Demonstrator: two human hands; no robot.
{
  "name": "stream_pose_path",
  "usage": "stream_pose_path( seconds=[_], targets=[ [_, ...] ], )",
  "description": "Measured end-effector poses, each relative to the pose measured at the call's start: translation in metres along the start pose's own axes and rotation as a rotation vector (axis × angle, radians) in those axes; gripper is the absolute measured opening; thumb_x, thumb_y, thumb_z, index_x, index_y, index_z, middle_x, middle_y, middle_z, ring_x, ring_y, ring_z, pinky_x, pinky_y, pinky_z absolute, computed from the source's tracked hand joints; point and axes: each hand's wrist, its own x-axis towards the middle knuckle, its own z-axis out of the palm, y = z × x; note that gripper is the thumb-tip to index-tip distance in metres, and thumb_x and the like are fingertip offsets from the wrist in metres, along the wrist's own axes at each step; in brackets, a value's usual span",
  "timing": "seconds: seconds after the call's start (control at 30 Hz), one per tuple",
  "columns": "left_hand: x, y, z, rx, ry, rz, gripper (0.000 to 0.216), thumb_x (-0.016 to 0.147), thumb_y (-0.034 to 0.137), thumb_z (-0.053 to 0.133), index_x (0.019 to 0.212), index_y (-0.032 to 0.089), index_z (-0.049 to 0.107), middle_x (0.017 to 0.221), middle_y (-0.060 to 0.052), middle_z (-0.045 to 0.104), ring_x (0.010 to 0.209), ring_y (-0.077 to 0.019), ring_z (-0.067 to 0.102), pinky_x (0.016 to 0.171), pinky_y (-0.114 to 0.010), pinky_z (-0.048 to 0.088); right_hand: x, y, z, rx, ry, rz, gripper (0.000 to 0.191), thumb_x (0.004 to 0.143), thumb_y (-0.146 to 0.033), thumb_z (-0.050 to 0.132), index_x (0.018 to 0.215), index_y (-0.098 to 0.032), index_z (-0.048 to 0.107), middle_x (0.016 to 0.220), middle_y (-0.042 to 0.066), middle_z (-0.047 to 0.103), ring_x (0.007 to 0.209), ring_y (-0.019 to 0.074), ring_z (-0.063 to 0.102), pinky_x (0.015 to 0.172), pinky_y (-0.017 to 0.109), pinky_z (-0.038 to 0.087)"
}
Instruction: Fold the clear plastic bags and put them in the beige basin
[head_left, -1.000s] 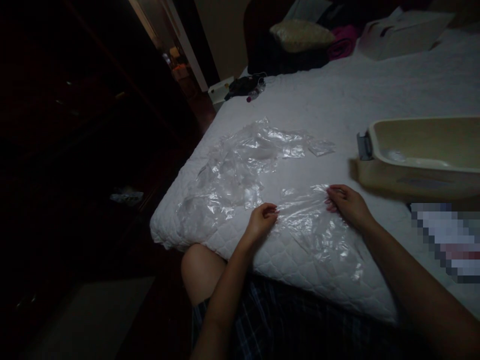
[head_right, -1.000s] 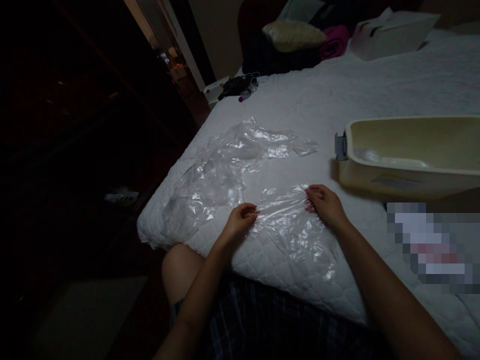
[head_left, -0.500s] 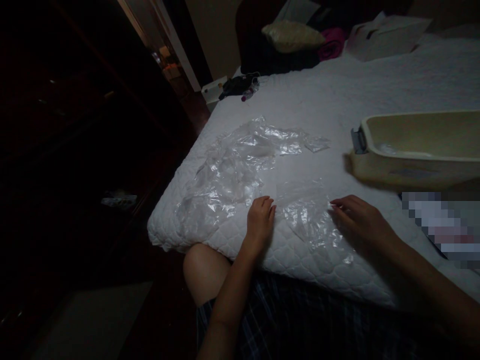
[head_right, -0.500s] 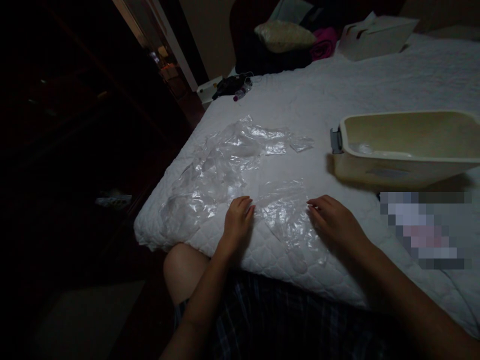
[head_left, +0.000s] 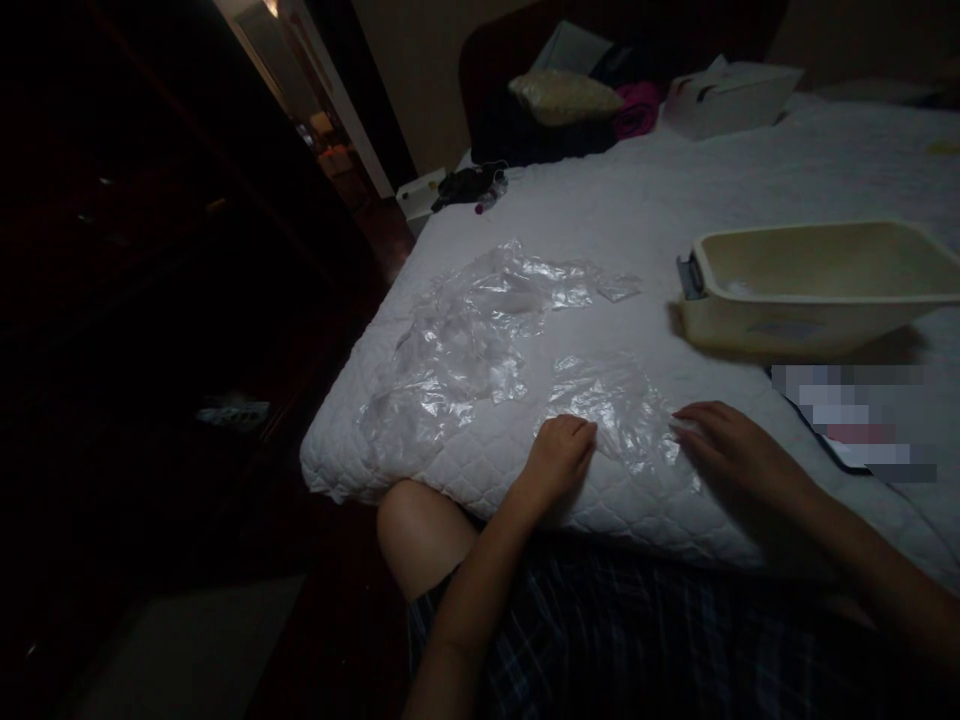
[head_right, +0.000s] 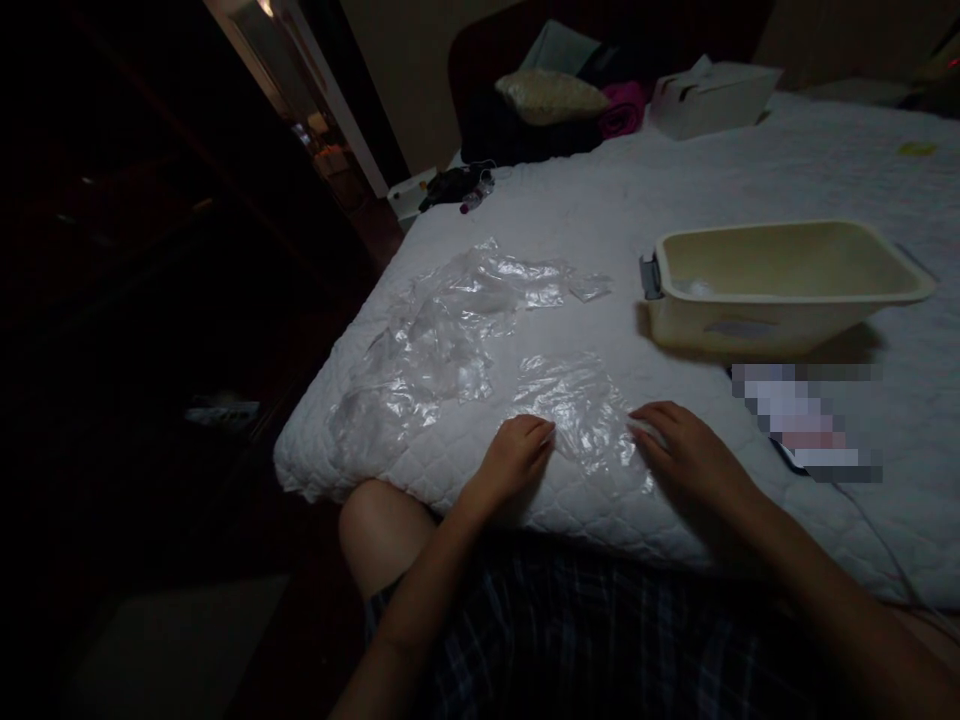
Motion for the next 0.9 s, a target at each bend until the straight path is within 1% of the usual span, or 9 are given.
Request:
stream_pose_path(
  seconds=[0.07,0.13,0.2,0.27,0.4,0.5,0.57,0.77,0.9],
  targets=[
    [-0.001,-0.002,0.005,0.014,0.000,0.004,0.022,0.090,0.020,0.044,0.108,0.015,0.056,0.102,-0.009,0.064,0.096,-0.0203,0.058,0.084,-0.035,0.048,-0.004,0.006,-0.002,0.004,0.074,0.080,0.035,0.087,-0.039,0.043,0.105,-0.014,0.061,0.108,0.015,0.060,0.102,0.0256,0.056,0.093,0.038,0.042],
    [-0.001,-0.004,0.008,0.027,0.017,0.009,0.022,0.091,0.019,0.042,0.108,0.016,0.056,0.101,-0.008,0.064,0.096,-0.0200,0.058,0.085,-0.035,0.047,-0.006,0.013,-0.004,0.054,0.112,0.214,0.036,0.086,-0.042,0.044,0.102,-0.014,0.061,0.102,0.014,0.062,0.094,0.0250,0.060,0.089,0.038,0.045],
    [-0.002,-0.004,0.009,0.034,0.025,0.022,0.022,0.091,0.019,0.043,0.109,0.017,0.056,0.102,-0.008,0.063,0.097,-0.0199,0.057,0.087,-0.036,0.046,-0.007,0.018,-0.005,0.135,0.085,0.334,0.038,0.082,-0.047,0.048,0.099,-0.016,0.062,0.099,0.013,0.064,0.088,0.0241,0.062,0.083,0.037,0.047],
    [-0.002,-0.003,0.009,0.036,0.017,0.032,0.023,0.091,0.018,0.043,0.110,0.017,0.056,0.104,-0.008,0.063,0.098,-0.0194,0.057,0.093,-0.038,0.043,-0.007,0.021,-0.004,0.190,0.039,0.384,0.039,0.078,-0.049,0.052,0.096,-0.016,0.063,0.098,0.013,0.066,0.087,0.0245,0.063,0.081,0.036,0.048],
    [-0.002,-0.001,0.009,0.035,0.006,0.006,0.019,0.090,0.017,0.045,0.105,0.019,0.058,0.105,-0.006,0.063,0.101,-0.0183,0.055,0.103,-0.044,0.035,-0.006,0.022,-0.002,0.199,-0.023,0.360,0.036,0.074,-0.045,0.055,0.094,-0.016,0.064,0.094,0.013,0.067,0.084,0.0244,0.063,0.078,0.035,0.047],
    [-0.002,-0.002,0.010,0.020,0.020,0.003,0.015,0.090,0.018,0.046,0.097,0.019,0.059,0.104,-0.005,0.063,0.102,-0.0170,0.055,0.106,-0.044,0.032,-0.002,0.021,-0.005,0.184,-0.048,0.371,0.036,0.076,-0.042,0.052,0.098,-0.017,0.064,0.085,0.010,0.067,0.078,0.0229,0.062,0.071,0.034,0.046],
    [-0.003,-0.003,0.011,0.003,0.030,0.006,0.015,0.090,0.017,0.046,0.098,0.018,0.059,0.104,-0.004,0.063,0.101,-0.0162,0.055,0.107,-0.044,0.030,0.002,0.021,-0.009,0.171,-0.040,0.384,0.035,0.076,-0.040,0.051,0.099,-0.017,0.064,0.081,0.009,0.066,0.074,0.0224,0.062,0.069,0.034,0.045],
    [-0.001,0.001,0.011,-0.019,0.046,-0.045,0.020,0.092,0.026,0.045,0.107,0.018,0.056,0.108,-0.006,0.062,0.105,-0.0163,0.055,0.109,-0.045,0.028,0.012,0.038,-0.015,0.343,-0.085,0.397,0.045,0.071,-0.042,0.057,0.107,-0.016,0.059,0.087,0.010,0.062,0.073,0.0203,0.061,0.064,0.031,0.046],
    [0.000,0.008,0.011,0.000,0.022,-0.025,0.021,0.093,0.031,0.044,0.105,0.018,0.057,0.111,-0.007,0.061,0.110,-0.0180,0.053,0.110,-0.048,0.026,0.017,0.053,-0.014,0.286,-0.045,0.371,0.043,0.071,-0.040,0.058,0.106,-0.015,0.060,0.094,0.012,0.063,0.076,0.0203,0.060,0.070,0.032,0.047]
  ],
)
